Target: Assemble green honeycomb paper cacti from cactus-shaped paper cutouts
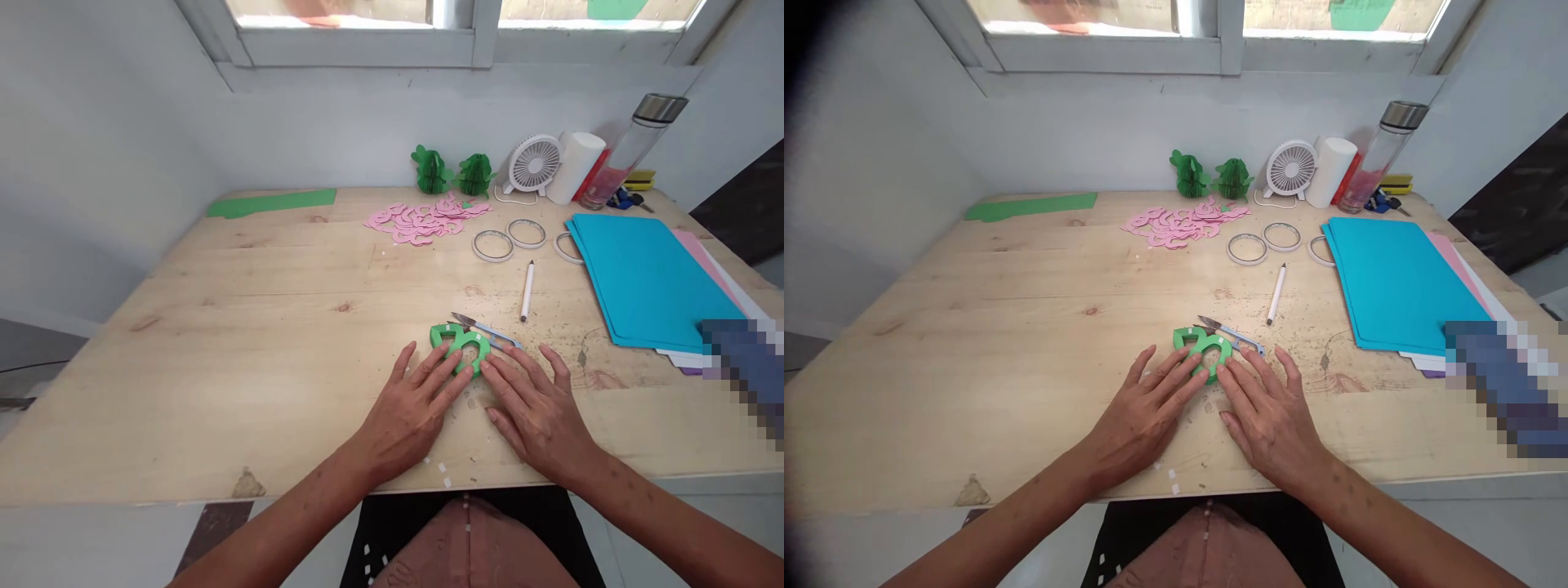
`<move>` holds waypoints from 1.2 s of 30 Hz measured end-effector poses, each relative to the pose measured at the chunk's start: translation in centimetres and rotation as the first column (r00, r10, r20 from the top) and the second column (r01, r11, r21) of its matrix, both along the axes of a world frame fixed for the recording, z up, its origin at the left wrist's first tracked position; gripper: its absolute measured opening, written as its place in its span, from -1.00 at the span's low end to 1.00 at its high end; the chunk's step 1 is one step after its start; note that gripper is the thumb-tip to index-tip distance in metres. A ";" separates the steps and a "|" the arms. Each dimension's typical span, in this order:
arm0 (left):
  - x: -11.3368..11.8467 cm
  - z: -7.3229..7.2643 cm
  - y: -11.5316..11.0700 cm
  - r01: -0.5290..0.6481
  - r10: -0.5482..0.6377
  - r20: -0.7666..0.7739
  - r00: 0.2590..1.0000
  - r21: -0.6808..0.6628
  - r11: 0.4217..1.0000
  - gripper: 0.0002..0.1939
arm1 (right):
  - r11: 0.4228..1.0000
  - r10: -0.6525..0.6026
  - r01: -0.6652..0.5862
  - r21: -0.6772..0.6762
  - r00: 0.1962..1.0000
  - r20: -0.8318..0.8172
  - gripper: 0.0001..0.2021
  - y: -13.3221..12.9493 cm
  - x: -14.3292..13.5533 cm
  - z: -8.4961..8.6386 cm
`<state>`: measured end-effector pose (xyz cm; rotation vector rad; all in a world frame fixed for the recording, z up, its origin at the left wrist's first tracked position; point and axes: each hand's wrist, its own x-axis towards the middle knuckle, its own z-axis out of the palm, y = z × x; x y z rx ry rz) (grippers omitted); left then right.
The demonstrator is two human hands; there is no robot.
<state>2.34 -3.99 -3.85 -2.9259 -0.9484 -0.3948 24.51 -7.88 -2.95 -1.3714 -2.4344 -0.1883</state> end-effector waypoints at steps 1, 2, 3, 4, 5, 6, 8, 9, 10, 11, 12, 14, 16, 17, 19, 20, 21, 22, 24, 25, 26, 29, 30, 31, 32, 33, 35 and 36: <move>0.0 -0.1 0.0 -0.004 0.004 0.001 1.000 0.000 1.000 -0.47 | 1.000 -0.003 0.003 0.003 1.000 0.004 -0.58 0.0 0.0 0.0; -0.1 -0.1 0.0 -0.006 0.006 0.003 1.000 0.001 1.000 -0.47 | 1.000 -0.008 0.008 0.005 1.000 0.001 -0.57 0.1 -0.1 0.0; -0.1 -0.2 0.0 -0.005 0.005 0.003 1.000 0.000 1.000 -0.48 | 1.000 -0.011 0.011 0.004 1.000 -0.003 -0.58 0.1 -0.1 -0.1; -0.1 -0.3 0.0 -0.004 0.004 0.004 1.000 -0.001 1.000 -0.49 | 1.000 -0.011 0.011 0.002 1.000 -0.007 -0.59 0.1 -0.1 -0.2; -0.1 -0.4 0.0 -0.002 0.002 0.003 1.000 -0.003 1.000 -0.50 | 1.000 -0.009 0.009 0.002 1.000 -0.011 -0.60 0.1 -0.2 -0.2; -0.1 -0.4 0.0 -0.001 0.001 0.004 1.000 -0.006 1.000 -0.50 | 1.000 -0.006 0.006 0.005 1.000 -0.014 -0.61 0.2 -0.2 -0.3; -0.2 -0.5 0.0 0.001 -0.001 0.009 1.000 -0.018 1.000 -0.50 | 1.000 0.008 -0.008 0.006 1.000 -0.006 -0.62 0.2 -0.2 -0.5; -0.2 -0.5 0.0 0.002 -0.002 0.013 1.000 -0.027 1.000 -0.50 | 1.000 0.011 -0.011 0.006 1.000 -0.004 -0.63 0.3 -0.3 -0.5; -0.2 -0.6 0.0 0.003 -0.003 0.017 1.000 -0.039 0.999 -0.49 | 1.000 0.016 -0.016 0.006 1.000 -0.001 -0.63 0.3 -0.3 -0.5; -0.3 -0.6 0.0 0.004 -0.003 0.021 1.000 -0.051 0.999 -0.49 | 1.000 0.023 -0.023 0.002 1.000 0.007 -0.63 0.4 -0.3 -0.4; -0.3 -0.6 0.0 0.003 -0.002 0.024 1.000 -0.060 0.998 -0.48 | 1.000 0.030 -0.030 0.001 1.000 0.010 -0.63 0.4 -0.3 -0.4; -0.3 -0.6 0.0 0.001 0.001 0.027 1.000 -0.070 0.998 -0.47 | 0.999 0.040 -0.040 -0.003 0.999 0.012 -0.62 0.4 -0.3 -0.3; -0.3 -0.6 0.0 0.002 0.000 0.030 1.000 -0.069 0.998 -0.48 | 0.998 0.051 -0.051 -0.022 0.999 0.008 -0.62 0.4 -0.1 -0.2; -0.3 -0.6 0.0 0.003 -0.001 0.033 0.999 -0.067 0.998 -0.48 | 0.998 0.050 -0.050 -0.031 0.999 -0.006 -0.62 0.5 0.0 -0.2; -0.2 -0.4 0.0 0.006 -0.003 0.043 0.999 -0.061 0.998 -0.49 | 0.999 0.027 -0.029 -0.030 0.998 -0.055 -0.63 0.7 0.3 0.0; -0.2 -0.4 0.0 0.004 -0.001 0.049 0.999 -0.058 0.998 -0.49 | 1.000 0.003 -0.004 -0.017 0.996 -0.088 -0.63 0.9 0.4 0.0; -0.2 -0.3 0.0 -0.001 0.004 0.054 0.999 -0.055 0.999 -0.49 | 1.000 -0.028 0.028 0.001 0.992 -0.120 -0.63 1.2 0.5 0.1; -0.2 -0.3 0.0 -0.008 0.011 0.058 0.998 -0.051 0.999 -0.50 | 0.998 -0.061 0.063 0.015 0.988 -0.144 -0.63 1.6 0.5 0.2; -0.1 -0.2 -0.1 -0.021 0.024 0.061 0.998 -0.041 0.999 -0.51 | 0.993 -0.118 0.121 0.009 0.980 -0.157 -0.64 2.5 0.4 0.3; -0.1 -0.2 -0.1 -0.026 0.028 0.061 0.998 -0.036 0.999 -0.50 | 0.991 -0.134 0.135 -0.008 0.979 -0.155 -0.65 3.0 0.3 0.4; -0.1 -0.2 -0.1 -0.027 0.029 0.059 0.998 -0.032 0.999 -0.50 | 0.989 -0.147 0.146 -0.017 0.977 -0.155 -0.68 3.3 0.1 0.5; -0.1 -0.2 -0.2 -0.027 0.028 0.058 0.998 -0.021 0.999 -0.50 | 0.988 -0.154 0.150 -0.039 0.977 -0.145 -0.73 4.1 -0.4 0.5; -0.1 -0.2 -0.2 -0.028 0.029 0.057 0.998 -0.018 0.999 -0.50 | 0.988 -0.151 0.146 -0.042 0.978 -0.146 -0.73 4.1 -0.6 0.5; -0.1 -0.3 -0.2 -0.029 0.029 0.056 0.998 -0.015 0.999 -0.50 | 0.988 -0.151 0.147 -0.042 0.977 -0.152 -0.72 4.2 -0.7 0.5; -0.1 -0.3 -0.2 -0.030 0.031 0.055 0.998 -0.013 0.999 -0.51 | 0.987 -0.157 0.153 -0.041 0.974 -0.161 -0.71 4.3 -0.7 0.5; 0.0 -0.3 -0.2 -0.032 0.032 0.053 0.998 -0.013 0.999 -0.51 | 0.986 -0.168 0.163 -0.041 0.971 -0.169 -0.70 4.3 -0.8 0.4; 0.0 -0.4 -0.2 -0.032 0.033 0.052 0.998 -0.014 0.999 -0.51 | 0.981 -0.193 0.187 -0.051 0.966 -0.174 -0.70 4.6 -0.8 0.4; 0.0 -0.4 -0.2 -0.031 0.032 0.053 0.998 -0.015 0.999 -0.51 | 0.979 -0.202 0.195 -0.059 0.964 -0.173 -0.72 4.7 -0.8 0.4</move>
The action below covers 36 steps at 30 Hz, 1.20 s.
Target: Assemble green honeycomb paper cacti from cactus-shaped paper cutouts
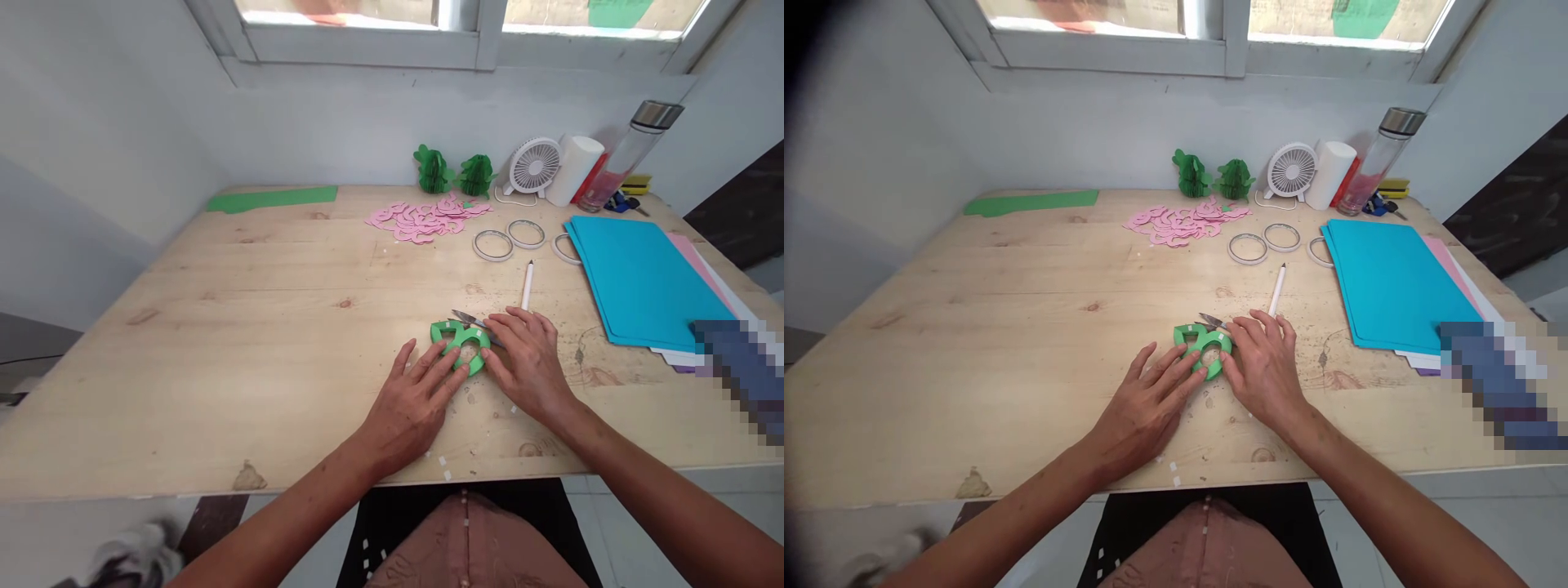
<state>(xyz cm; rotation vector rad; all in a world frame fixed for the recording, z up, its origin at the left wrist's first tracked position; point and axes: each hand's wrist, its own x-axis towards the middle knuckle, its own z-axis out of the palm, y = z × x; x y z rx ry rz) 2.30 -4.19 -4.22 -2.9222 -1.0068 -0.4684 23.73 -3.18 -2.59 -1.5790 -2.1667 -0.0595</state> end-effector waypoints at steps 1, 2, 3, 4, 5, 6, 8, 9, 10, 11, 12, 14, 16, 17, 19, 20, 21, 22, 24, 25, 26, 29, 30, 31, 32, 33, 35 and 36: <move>0.0 0.0 0.0 0.001 -0.001 0.002 1.000 0.000 1.000 -0.51 | 1.000 -0.002 0.002 -0.008 1.000 0.000 -0.74 0.1 0.0 0.0; 0.0 0.0 0.0 0.003 -0.003 0.004 1.000 0.000 1.000 -0.51 | 1.000 0.000 0.000 -0.014 1.000 -0.002 -0.75 0.2 0.0 0.0; 0.0 0.0 0.0 0.005 -0.005 0.007 1.000 0.001 1.000 -0.51 | 1.000 0.003 -0.003 -0.015 1.000 -0.005 -0.77 0.2 0.0 0.0; 0.0 0.0 0.0 0.006 -0.006 0.012 1.000 0.001 1.000 -0.51 | 1.000 0.006 -0.006 -0.008 1.000 -0.009 -0.77 0.2 -0.1 0.1; 0.0 0.1 0.0 0.007 -0.007 0.020 1.000 0.001 1.000 -0.51 | 1.000 0.010 -0.010 0.003 1.000 -0.012 -0.77 0.1 -0.1 0.2; 0.1 0.1 0.1 0.006 -0.006 0.032 0.999 -0.001 1.000 -0.52 | 1.000 0.015 -0.015 0.016 1.000 -0.017 -0.77 0.0 -0.2 0.3; 0.2 0.4 0.1 0.004 -0.003 0.071 0.997 -0.012 1.000 -0.53 | 0.998 0.034 -0.032 0.050 0.999 -0.038 -0.76 -0.3 -0.4 0.6; 0.3 0.6 0.1 0.004 -0.002 0.100 0.995 -0.023 1.000 -0.55 | 0.997 0.044 -0.040 0.067 0.997 -0.055 -0.77 -0.4 -0.5 0.7; 0.4 0.8 0.1 0.002 0.004 0.139 0.990 -0.038 0.999 -0.57 | 0.996 0.053 -0.046 0.082 0.995 -0.079 -0.79 -0.5 -0.6 0.8; 0.6 1.0 0.2 -0.004 0.015 0.190 0.982 -0.056 0.998 -0.60 | 0.995 0.058 -0.049 0.089 0.993 -0.107 -0.82 -0.5 -0.7 0.9; 0.9 1.2 0.3 -0.014 0.033 0.249 0.968 -0.077 0.997 -0.63 | 0.995 0.060 -0.049 0.083 0.989 -0.139 -0.84 -0.5 -0.8 0.9; 1.5 1.7 0.6 -0.049 0.094 0.379 0.921 -0.126 0.991 -0.71 | 0.999 0.048 -0.043 0.029 0.978 -0.201 -0.88 -0.4 -1.0 1.0; 2.3 2.0 1.1 -0.087 0.161 0.479 0.863 -0.174 0.981 -0.79 | 0.998 0.020 -0.033 -0.047 0.968 -0.251 -0.89 -0.3 -1.0 0.9; 2.7 2.1 1.5 -0.105 0.190 0.508 0.840 -0.193 0.976 -0.81 | 0.997 0.006 -0.028 -0.078 0.963 -0.270 -0.89 -0.2 -1.0 0.8; 3.4 2.1 2.1 -0.149 0.247 0.523 0.816 -0.223 0.964 -0.85 | 0.993 -0.016 -0.021 -0.118 0.953 -0.302 -0.88 0.0 -0.9 0.7; 3.7 2.1 2.4 -0.171 0.272 0.514 0.814 -0.236 0.957 -0.86 | 0.991 -0.022 -0.020 -0.130 0.948 -0.318 -0.88 0.1 -0.8 0.6; 4.0 2.1 2.6 -0.193 0.296 0.498 0.815 -0.249 0.949 -0.88 | 0.990 -0.026 -0.023 -0.140 0.943 -0.333 -0.87 0.1 -0.8 0.6; 4.3 2.1 2.8 -0.211 0.315 0.480 0.819 -0.259 0.943 -0.89 | 0.989 -0.028 -0.026 -0.148 0.937 -0.347 -0.87 0.2 -0.7 0.5; 4.7 2.0 3.0 -0.236 0.337 0.446 0.829 -0.268 0.934 -0.92 | 0.988 -0.028 -0.031 -0.153 0.930 -0.368 -0.86 0.2 -0.7 0.4; 4.8 2.0 3.1 -0.246 0.343 0.435 0.833 -0.264 0.933 -0.92 | 0.988 -0.026 -0.033 -0.152 0.928 -0.372 -0.86 0.3 -0.7 0.4; 5.0 2.0 3.1 -0.258 0.348 0.426 0.835 -0.255 0.932 -0.93 | 0.988 -0.024 -0.035 -0.151 0.928 -0.373 -0.86 0.3 -0.7 0.4; 5.2 2.1 3.1 -0.292 0.358 0.406 0.841 -0.217 0.931 -0.92 | 0.989 -0.013 -0.041 -0.143 0.932 -0.362 -0.86 0.2 -0.8 0.3; 5.3 2.1 3.1 -0.302 0.360 0.400 0.843 -0.202 0.932 -0.92 | 0.989 -0.008 -0.044 -0.139 0.935 -0.355 -0.85 0.2 -0.8 0.3; 5.3 2.1 3.1 -0.309 0.359 0.394 0.846 -0.186 0.933 -0.92 | 0.990 -0.004 -0.046 -0.134 0.937 -0.349 -0.85 0.2 -0.8 0.3; 5.4 2.1 3.1 -0.315 0.356 0.388 0.850 -0.168 0.934 -0.92 | 0.991 -0.001 -0.046 -0.128 0.940 -0.342 -0.85 0.2 -0.8 0.3; 5.4 2.1 3.1 -0.320 0.353 0.382 0.854 -0.150 0.935 -0.91 | 0.992 0.002 -0.045 -0.121 0.942 -0.335 -0.85 0.2 -0.7 0.2; 5.5 2.1 3.0 -0.325 0.344 0.372 0.862 -0.117 0.939 -0.89 | 0.994 0.005 -0.041 -0.105 0.947 -0.322 -0.85 0.2 -0.7 0.2; 5.5 2.1 3.0 -0.325 0.340 0.367 0.866 -0.104 0.940 -0.88 | 0.995 0.008 -0.040 -0.096 0.949 -0.314 -0.85 0.2 -0.7 0.2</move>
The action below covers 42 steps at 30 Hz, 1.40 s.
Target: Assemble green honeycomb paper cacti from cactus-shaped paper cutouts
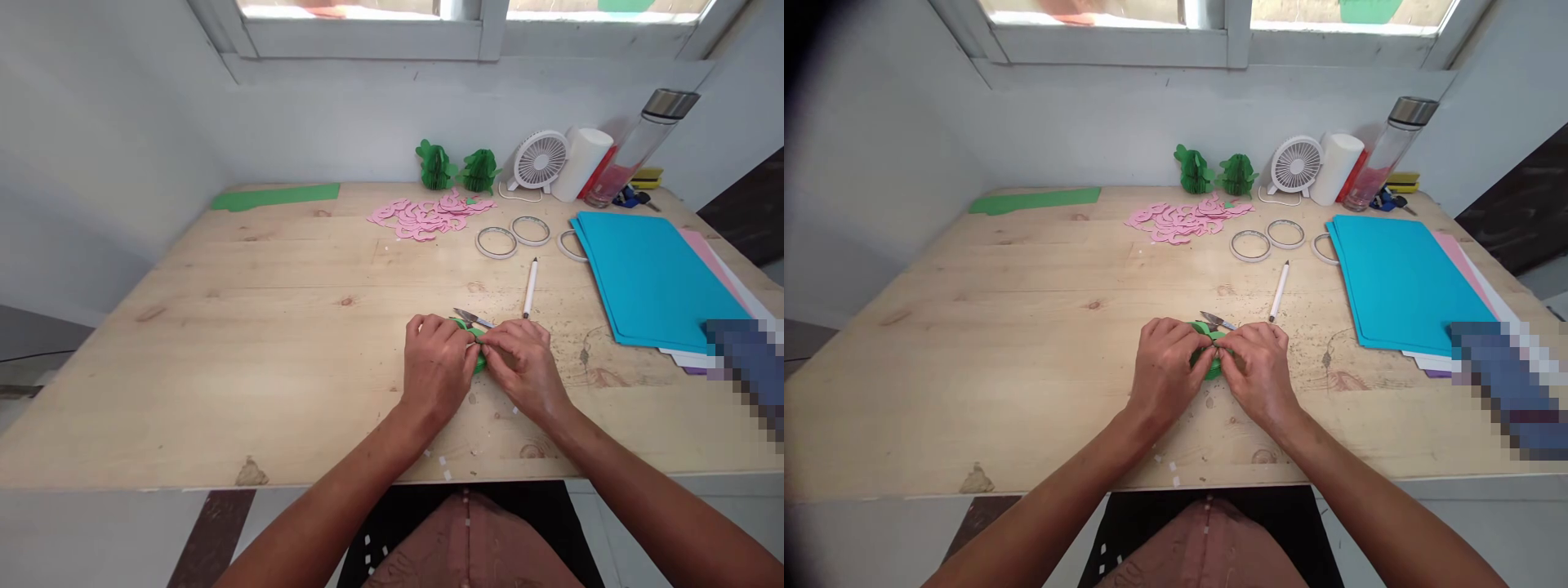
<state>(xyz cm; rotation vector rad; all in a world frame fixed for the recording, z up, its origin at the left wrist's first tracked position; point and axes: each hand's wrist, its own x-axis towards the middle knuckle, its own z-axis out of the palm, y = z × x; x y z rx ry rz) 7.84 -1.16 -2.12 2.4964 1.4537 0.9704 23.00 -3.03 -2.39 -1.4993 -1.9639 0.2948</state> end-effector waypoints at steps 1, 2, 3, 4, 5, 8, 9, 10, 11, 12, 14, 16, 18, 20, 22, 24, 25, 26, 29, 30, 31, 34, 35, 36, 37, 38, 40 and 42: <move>0.0 0.0 0.0 0.000 0.000 -0.008 1.000 0.007 1.000 -0.86 | 1.000 0.001 -0.001 0.009 1.000 0.010 -0.84 0.0 0.0 0.0; 0.0 0.1 0.0 0.001 -0.001 -0.014 1.000 0.010 1.000 -0.86 | 1.000 0.002 -0.002 0.020 1.000 0.021 -0.84 0.0 0.0 0.0; 0.0 0.1 -0.1 0.002 -0.002 -0.019 1.000 0.010 1.000 -0.85 | 1.000 0.004 -0.005 0.030 0.999 0.033 -0.84 -0.1 0.0 0.0; 0.0 0.2 -0.1 0.005 -0.005 -0.026 1.000 0.009 1.000 -0.84 | 0.999 0.008 -0.010 0.041 0.999 0.046 -0.84 -0.1 -0.1 0.0; 0.0 0.2 -0.1 0.007 -0.007 -0.035 0.999 0.008 1.000 -0.83 | 0.999 0.011 -0.014 0.052 0.998 0.059 -0.83 -0.1 -0.1 0.1; 0.1 0.4 -0.1 0.015 -0.014 -0.072 0.997 0.011 1.000 -0.81 | 0.996 0.016 -0.024 0.083 0.996 0.091 -0.83 -0.2 -0.1 0.1; 0.1 0.4 -0.1 0.016 -0.015 -0.084 0.996 0.014 1.000 -0.81 | 0.995 0.015 -0.025 0.093 0.995 0.099 -0.83 -0.2 -0.2 0.1; 0.2 0.4 -0.1 0.017 -0.015 -0.093 0.996 0.017 1.000 -0.81 | 0.995 0.014 -0.025 0.101 0.994 0.104 -0.84 -0.2 -0.2 0.1; 0.2 0.4 -0.1 0.016 -0.014 -0.098 0.995 0.019 1.000 -0.81 | 0.994 0.013 -0.024 0.107 0.994 0.107 -0.83 -0.2 -0.2 0.1; 0.2 0.4 -0.1 0.017 -0.014 -0.101 0.995 0.022 1.000 -0.80 | 0.994 0.013 -0.025 0.111 0.994 0.108 -0.83 -0.2 -0.2 0.2; 0.3 0.4 0.0 0.018 -0.015 -0.105 0.994 0.025 1.000 -0.79 | 0.993 0.012 -0.024 0.114 0.995 0.104 -0.83 -0.2 -0.2 0.2; 0.3 0.4 0.0 0.019 -0.016 -0.111 0.994 0.027 0.999 -0.78 | 0.994 0.011 -0.021 0.109 0.995 0.096 -0.83 -0.2 -0.3 0.2; 0.3 0.4 0.0 0.021 -0.017 -0.119 0.993 0.028 0.999 -0.78 | 0.995 0.007 -0.016 0.101 0.996 0.092 -0.83 -0.2 -0.3 0.2; 0.3 0.4 0.0 0.021 -0.017 -0.127 0.992 0.029 0.999 -0.77 | 0.995 0.002 -0.012 0.101 0.996 0.094 -0.83 -0.2 -0.3 0.1; 0.3 0.5 0.0 0.023 -0.019 -0.132 0.991 0.029 0.999 -0.78 | 0.994 0.004 -0.015 0.108 0.995 0.099 -0.84 -0.1 -0.3 0.0; 0.3 0.5 0.0 0.025 -0.021 -0.133 0.991 0.026 0.999 -0.79 | 0.993 0.008 -0.020 0.114 0.995 0.103 -0.84 -0.1 -0.2 0.0; 0.3 0.5 0.0 0.025 -0.021 -0.131 0.991 0.022 0.999 -0.80 | 0.993 0.009 -0.021 0.116 0.995 0.104 -0.84 -0.1 -0.2 -0.1; 0.3 0.6 0.0 0.024 -0.021 -0.126 0.992 0.018 1.000 -0.81 | 0.993 0.008 -0.020 0.116 0.994 0.105 -0.84 -0.1 -0.2 -0.1; 0.3 0.6 0.1 0.017 -0.017 -0.102 0.995 -0.001 1.000 -0.83 | 0.993 0.009 -0.021 0.114 0.994 0.106 -0.84 -0.1 -0.2 0.0; 0.3 0.6 0.2 0.014 -0.015 -0.092 0.996 -0.009 1.000 -0.84 | 0.993 0.009 -0.021 0.116 0.995 0.104 -0.84 -0.1 -0.2 0.0; 0.3 0.6 0.2 0.011 -0.013 -0.084 0.996 -0.019 1.000 -0.84 | 0.993 0.009 -0.021 0.117 0.995 0.102 -0.84 -0.1 -0.2 0.0; 0.3 0.4 0.6 0.005 -0.008 -0.060 0.998 -0.052 0.999 -0.87 | 0.994 0.011 -0.022 0.112 0.995 0.100 -0.84 -0.1 -0.1 -0.1; 0.3 0.4 0.6 0.002 -0.005 -0.049 0.999 -0.061 0.998 -0.87 | 0.994 0.011 -0.022 0.109 0.995 0.099 -0.84 0.0 -0.1 -0.2; 0.2 0.5 0.7 -0.003 0.001 -0.037 0.999 -0.069 0.998 -0.88 | 0.994 0.010 -0.021 0.108 0.995 0.097 -0.83 0.0 0.0 -0.2; 0.0 0.6 0.6 -0.011 0.009 -0.024 1.000 -0.075 0.997 -0.88 | 0.994 0.008 -0.019 0.108 0.996 0.094 -0.83 0.0 0.0 -0.2; -0.2 0.9 0.4 -0.015 0.015 -0.010 1.000 -0.080 0.997 -0.88 | 0.994 0.007 -0.017 0.109 0.996 0.091 -0.83 0.0 0.0 -0.2; -1.1 1.7 -0.3 -0.001 0.003 0.018 1.000 -0.106 0.994 -0.88 | 0.994 0.005 -0.015 0.110 0.996 0.090 -0.84 0.0 0.0 -0.2; -2.3 2.6 -1.3 0.064 -0.057 0.049 0.997 -0.170 0.983 -0.89 | 0.994 0.005 -0.015 0.111 0.996 0.088 -0.85 -0.1 -0.1 0.0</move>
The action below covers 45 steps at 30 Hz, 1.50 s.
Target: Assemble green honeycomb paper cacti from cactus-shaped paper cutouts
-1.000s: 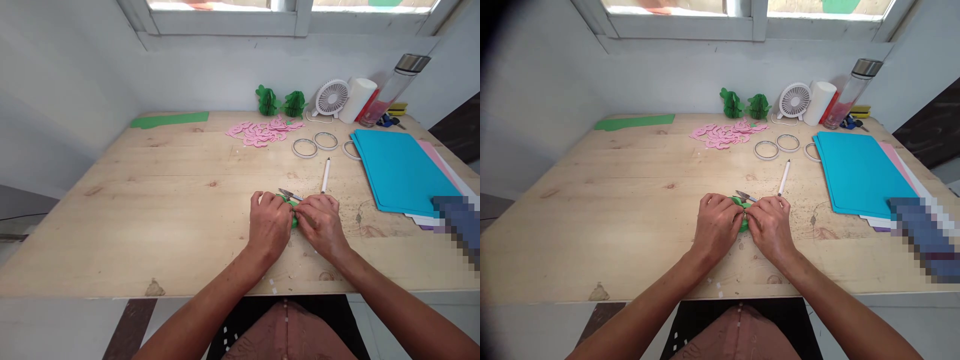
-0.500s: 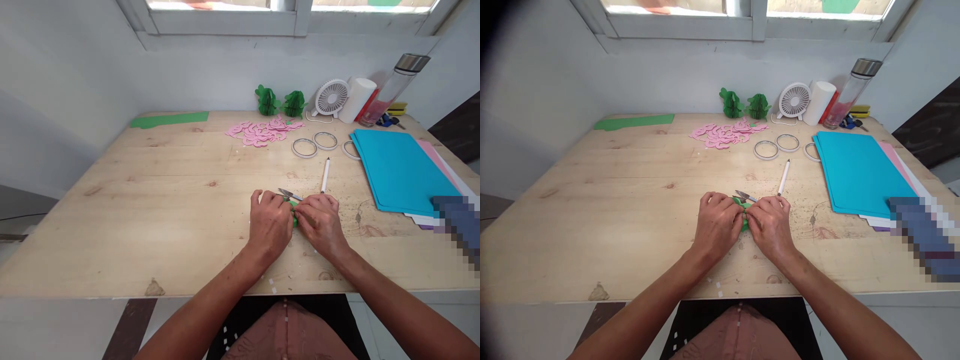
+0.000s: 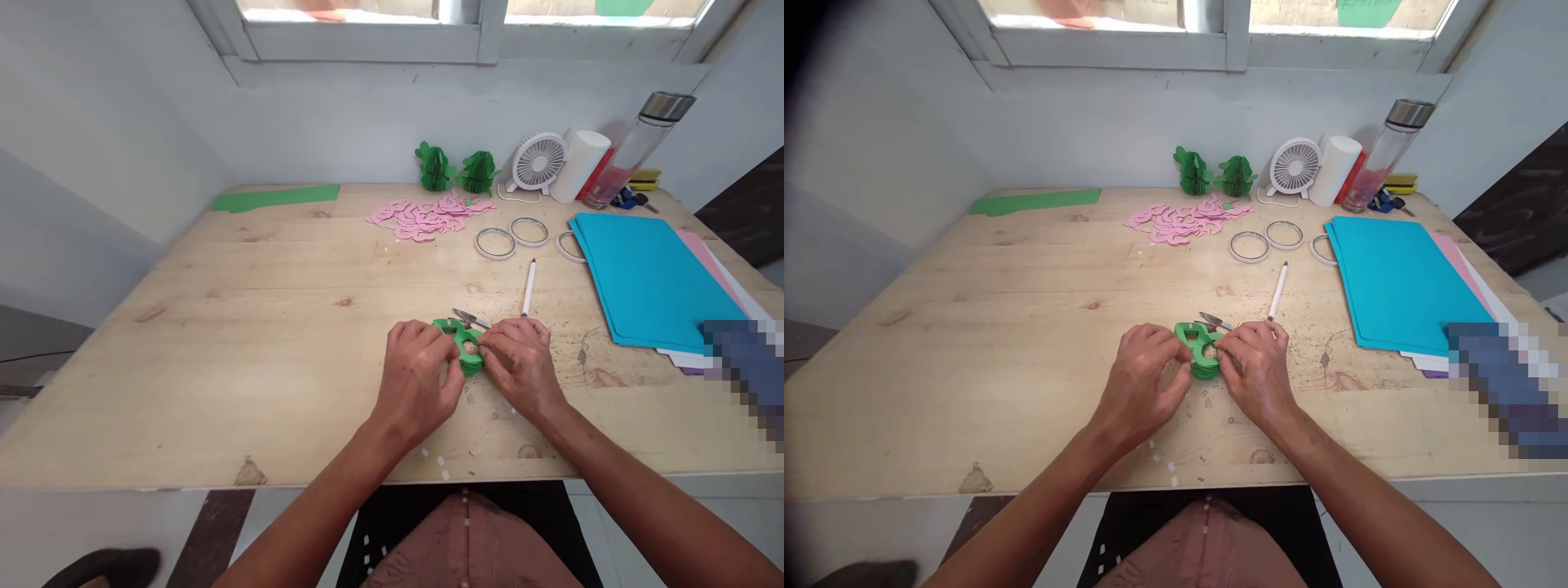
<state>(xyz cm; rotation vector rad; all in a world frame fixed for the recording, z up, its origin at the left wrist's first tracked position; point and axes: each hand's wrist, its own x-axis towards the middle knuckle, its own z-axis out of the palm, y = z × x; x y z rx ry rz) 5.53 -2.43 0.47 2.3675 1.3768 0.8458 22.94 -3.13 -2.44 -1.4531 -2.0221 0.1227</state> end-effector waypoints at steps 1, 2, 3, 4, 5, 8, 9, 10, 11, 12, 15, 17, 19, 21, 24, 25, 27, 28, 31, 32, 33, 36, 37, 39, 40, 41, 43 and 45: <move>-0.7 0.4 -0.5 0.039 -0.038 0.010 0.999 -0.045 0.998 -0.88 | 1.000 0.002 -0.002 0.000 1.000 -0.002 -0.85 0.0 -0.1 0.1; -1.5 0.8 -1.0 0.072 -0.071 0.016 0.997 -0.086 0.994 -0.87 | 1.000 0.006 -0.006 0.000 1.000 -0.005 -0.86 -0.1 -0.1 0.2; -2.2 1.0 -1.4 0.092 -0.090 0.020 0.996 -0.119 0.989 -0.85 | 1.000 0.011 -0.011 0.000 1.000 -0.009 -0.86 -0.1 -0.2 0.2; -2.8 1.1 -1.7 0.097 -0.094 0.024 0.995 -0.140 0.985 -0.83 | 1.000 0.018 -0.018 -0.001 1.000 -0.011 -0.86 -0.2 -0.2 0.3; -3.4 1.1 -1.8 0.090 -0.087 0.024 0.996 -0.147 0.985 -0.84 | 1.000 0.027 -0.027 -0.002 1.000 -0.012 -0.86 -0.2 -0.2 0.3; -4.2 0.6 -1.2 0.040 -0.038 0.023 0.999 -0.098 0.994 -0.83 | 0.999 0.041 -0.041 0.008 0.999 0.000 -0.85 -0.3 -0.3 0.3; -4.1 0.3 -0.9 0.026 -0.024 0.028 0.999 -0.068 0.997 -0.80 | 0.999 0.040 -0.040 0.013 0.999 0.004 -0.85 -0.4 -0.3 0.2; -4.0 0.0 -0.5 0.017 -0.016 0.035 0.999 -0.035 0.999 -0.79 | 0.999 0.035 -0.036 0.018 0.999 0.003 -0.86 -0.4 -0.3 0.3; -3.8 -0.2 0.0 0.013 -0.013 0.044 0.999 -0.002 1.000 -0.80 | 0.999 0.030 -0.030 0.020 1.000 -0.001 -0.86 -0.4 -0.3 0.3; -3.5 -0.4 0.3 0.017 -0.018 0.052 0.998 0.033 0.999 -0.82 | 1.000 0.023 -0.023 0.019 1.000 -0.008 -0.85 -0.3 -0.3 0.4; -2.8 -1.1 1.2 0.088 -0.094 0.047 0.994 0.114 0.990 -0.85 | 1.000 0.007 -0.008 -0.010 1.000 -0.025 -0.83 0.1 -0.5 0.9; -2.6 -1.5 1.4 0.146 -0.151 0.021 0.988 0.144 0.979 -0.84 | 0.999 0.014 -0.015 -0.052 1.000 -0.019 -0.83 0.7 -0.8 1.3; -2.6 -1.8 1.4 0.176 -0.177 -0.009 0.984 0.157 0.972 -0.83 | 0.995 0.026 -0.027 -0.099 1.000 -0.007 -0.84 1.6 -1.2 1.5; -2.6 -2.1 1.4 0.184 -0.182 -0.022 0.983 0.164 0.969 -0.83 | 0.991 0.025 -0.024 -0.135 1.000 0.007 -0.86 2.5 -1.6 1.5; -2.7 -2.5 1.4 0.168 -0.173 0.014 0.985 0.169 0.971 -0.82 | 0.983 0.029 -0.021 -0.183 0.999 0.041 -0.87 3.6 -2.3 1.3; -2.6 -2.6 1.5 0.152 -0.159 0.032 0.987 0.164 0.975 -0.82 | 0.980 0.032 -0.022 -0.197 0.998 0.049 -0.87 3.8 -2.4 1.2; -2.5 -2.8 1.7 0.087 -0.096 0.058 0.994 0.142 0.986 -0.82 | 0.977 0.036 -0.024 -0.211 0.998 0.052 -0.86 3.9 -2.7 1.0; -2.4 -2.9 1.8 0.043 -0.050 0.059 0.997 0.125 0.991 -0.83 | 0.977 0.038 -0.027 -0.210 0.998 0.049 -0.86 3.9 -2.8 0.9; -2.0 -3.2 2.3 -0.069 0.068 0.016 0.998 0.081 0.994 -0.88 | 0.980 0.045 -0.035 -0.198 0.998 0.047 -0.85 3.7 -2.8 0.7; -1.9 -3.2 2.5 -0.085 0.086 -0.007 0.996 0.073 0.994 -0.89 | 0.980 0.048 -0.037 -0.194 0.998 0.048 -0.84 3.6 -2.7 0.7; -1.7 -3.2 2.6 -0.095 0.097 -0.030 0.995 0.068 0.993 -0.90 | 0.980 0.052 -0.041 -0.193 0.998 0.048 -0.84 3.5 -2.7 0.7; -1.3 -3.0 2.8 -0.120 0.124 -0.081 0.989 0.054 0.991 -0.89 | 0.979 0.070 -0.061 -0.194 0.997 0.039 -0.84 3.3 -2.6 0.7; -1.1 -2.8 2.8 -0.128 0.132 -0.089 0.987 0.046 0.991 -0.89 | 0.979 0.073 -0.065 -0.193 0.997 0.036 -0.83 3.3 -2.6 0.7; -0.9 -2.4 2.7 -0.141 0.142 -0.094 0.985 0.022 0.990 -0.86 | 0.980 0.072 -0.065 -0.189 0.997 0.032 -0.81 3.3 -2.7 0.7; -0.9 -2.3 2.7 -0.145 0.145 -0.093 0.985 0.006 0.989 -0.84 | 0.980 0.071 -0.064 -0.186 0.997 0.028 -0.80 3.3 -2.7 0.7; -0.8 -2.1 2.6 -0.149 0.148 -0.091 0.985 -0.011 0.989 -0.82 | 0.980 0.071 -0.066 -0.186 0.997 0.022 -0.79 3.3 -2.7 0.7; -0.8 -1.9 2.6 -0.161 0.157 -0.088 0.984 -0.045 0.986 -0.81 | 0.979 0.074 -0.072 -0.191 0.997 0.002 -0.79 3.4 -2.7 0.6; -0.7 -1.9 2.7 -0.177 0.170 -0.091 0.981 -0.065 0.982 -0.81 | 0.978 0.069 -0.072 -0.198 0.997 -0.026 -0.80 3.4 -2.7 0.5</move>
